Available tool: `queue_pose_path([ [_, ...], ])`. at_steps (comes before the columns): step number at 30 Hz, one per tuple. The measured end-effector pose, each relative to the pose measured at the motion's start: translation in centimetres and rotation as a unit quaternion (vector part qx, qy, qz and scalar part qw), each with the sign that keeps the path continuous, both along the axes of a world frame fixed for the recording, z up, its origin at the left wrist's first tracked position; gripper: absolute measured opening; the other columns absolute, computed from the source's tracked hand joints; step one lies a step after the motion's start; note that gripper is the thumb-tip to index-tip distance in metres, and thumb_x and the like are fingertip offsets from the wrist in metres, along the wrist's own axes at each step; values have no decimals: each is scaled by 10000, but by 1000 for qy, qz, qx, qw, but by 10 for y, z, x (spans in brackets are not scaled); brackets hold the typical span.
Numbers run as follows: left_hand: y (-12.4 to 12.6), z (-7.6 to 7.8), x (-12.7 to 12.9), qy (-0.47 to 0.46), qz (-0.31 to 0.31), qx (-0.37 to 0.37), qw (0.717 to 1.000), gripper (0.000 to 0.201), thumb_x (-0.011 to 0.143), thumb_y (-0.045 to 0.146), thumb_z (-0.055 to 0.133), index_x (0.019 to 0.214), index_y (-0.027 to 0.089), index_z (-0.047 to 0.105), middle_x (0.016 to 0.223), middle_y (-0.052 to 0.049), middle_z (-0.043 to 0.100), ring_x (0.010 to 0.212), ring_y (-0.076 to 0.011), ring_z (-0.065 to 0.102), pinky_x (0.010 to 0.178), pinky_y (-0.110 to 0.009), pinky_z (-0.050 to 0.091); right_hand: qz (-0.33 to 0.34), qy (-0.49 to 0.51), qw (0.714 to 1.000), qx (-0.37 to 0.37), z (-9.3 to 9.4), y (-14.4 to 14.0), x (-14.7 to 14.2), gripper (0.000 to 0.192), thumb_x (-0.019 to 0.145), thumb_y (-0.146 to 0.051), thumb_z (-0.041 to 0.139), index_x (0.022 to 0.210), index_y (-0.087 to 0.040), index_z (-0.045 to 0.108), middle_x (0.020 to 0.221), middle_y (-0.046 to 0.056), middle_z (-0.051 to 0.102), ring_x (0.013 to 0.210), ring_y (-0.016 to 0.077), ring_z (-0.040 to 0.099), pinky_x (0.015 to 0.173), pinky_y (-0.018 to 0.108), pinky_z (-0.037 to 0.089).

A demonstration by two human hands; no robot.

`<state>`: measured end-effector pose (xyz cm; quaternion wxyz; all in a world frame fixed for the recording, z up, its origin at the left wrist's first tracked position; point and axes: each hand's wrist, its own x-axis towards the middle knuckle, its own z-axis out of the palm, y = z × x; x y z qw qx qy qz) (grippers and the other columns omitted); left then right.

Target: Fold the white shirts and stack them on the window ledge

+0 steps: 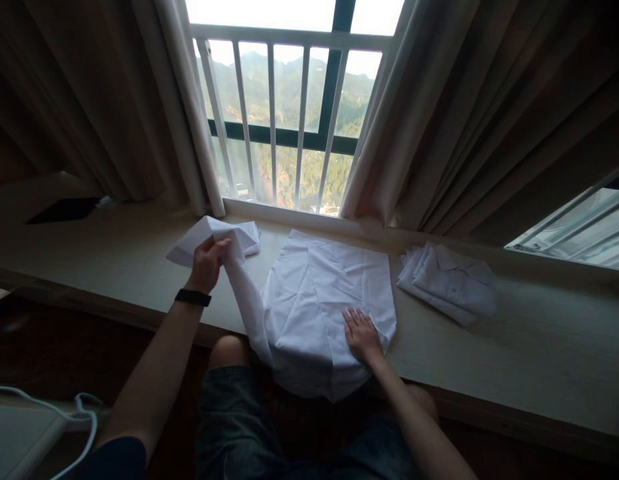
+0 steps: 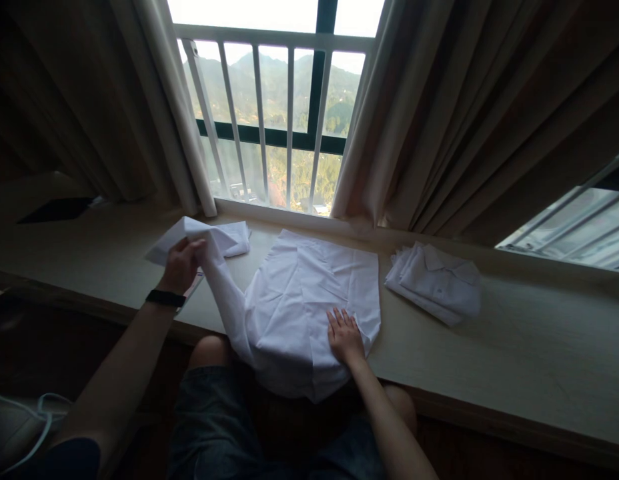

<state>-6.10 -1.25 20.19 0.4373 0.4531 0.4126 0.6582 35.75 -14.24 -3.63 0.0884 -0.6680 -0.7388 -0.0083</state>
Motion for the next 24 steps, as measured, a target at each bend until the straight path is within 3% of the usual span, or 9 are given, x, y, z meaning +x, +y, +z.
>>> queue_pose_path([
  [2,-13,-3,46,65,-45,23,997,191,794,215,727,954,110,719,1334,-60,633,1106,-201,612,869,-259,529,1,3,1000,2,-1,0,0,530,997,-286,350,1516,-241,451,1602,39,366,1489,260,305,1214,480,208],
  [3,-23,-8,71,181,-83,58,978,160,817,257,704,884,113,726,1500,-73,503,1105,-211,614,872,-275,526,2,9,1000,2,0,0,0,531,996,-283,350,1516,-242,449,1602,39,365,1491,260,301,1216,483,203],
  [5,-48,-28,122,353,-165,106,915,149,832,292,692,861,154,741,1613,-67,357,1024,-235,652,886,-342,527,2,38,999,0,2,1,0,527,982,-274,368,1497,-240,475,1591,45,388,1489,265,306,1219,492,191],
  [8,-92,-72,179,524,-328,125,776,386,777,288,728,1163,278,723,1600,-78,377,1035,-301,674,907,-420,515,-33,191,981,-20,8,7,2,481,886,-291,511,1347,-206,622,1468,98,544,1412,287,423,1191,460,274],
  [10,-117,-102,193,581,-368,128,714,529,782,314,709,1307,307,645,1552,-102,445,1070,-324,667,889,-434,513,-86,323,942,-35,12,12,6,440,767,-296,609,1181,-177,696,1279,142,670,1255,311,564,1091,423,412],
  [12,-133,-125,187,606,-349,131,703,588,813,319,673,1391,308,567,1488,-111,512,1124,-323,639,906,-433,492,-136,399,906,-36,16,17,9,424,688,-294,625,1084,-159,693,1117,153,719,1075,313,648,952,399,510],
  [14,-141,-138,165,633,-292,117,707,610,814,333,675,1407,286,536,1373,-124,591,1138,-328,613,935,-448,456,-150,463,873,-24,21,20,13,419,693,-316,587,1075,-161,656,1064,135,726,969,287,676,852,380,552],
  [19,-142,-145,91,703,-156,14,694,488,783,339,683,1247,217,594,1141,-136,649,1094,-327,584,930,-445,399,-100,731,675,-28,40,32,17,363,821,-489,502,1000,-202,633,1031,104,727,960,266,697,803,400,591],
  [24,-148,-148,51,716,-122,-28,687,240,774,223,612,1013,224,620,1044,-106,663,1047,-304,576,911,-425,376,-235,816,524,-74,58,65,9,200,833,-402,564,867,-209,605,827,73,714,802,245,707,751,421,605],
])
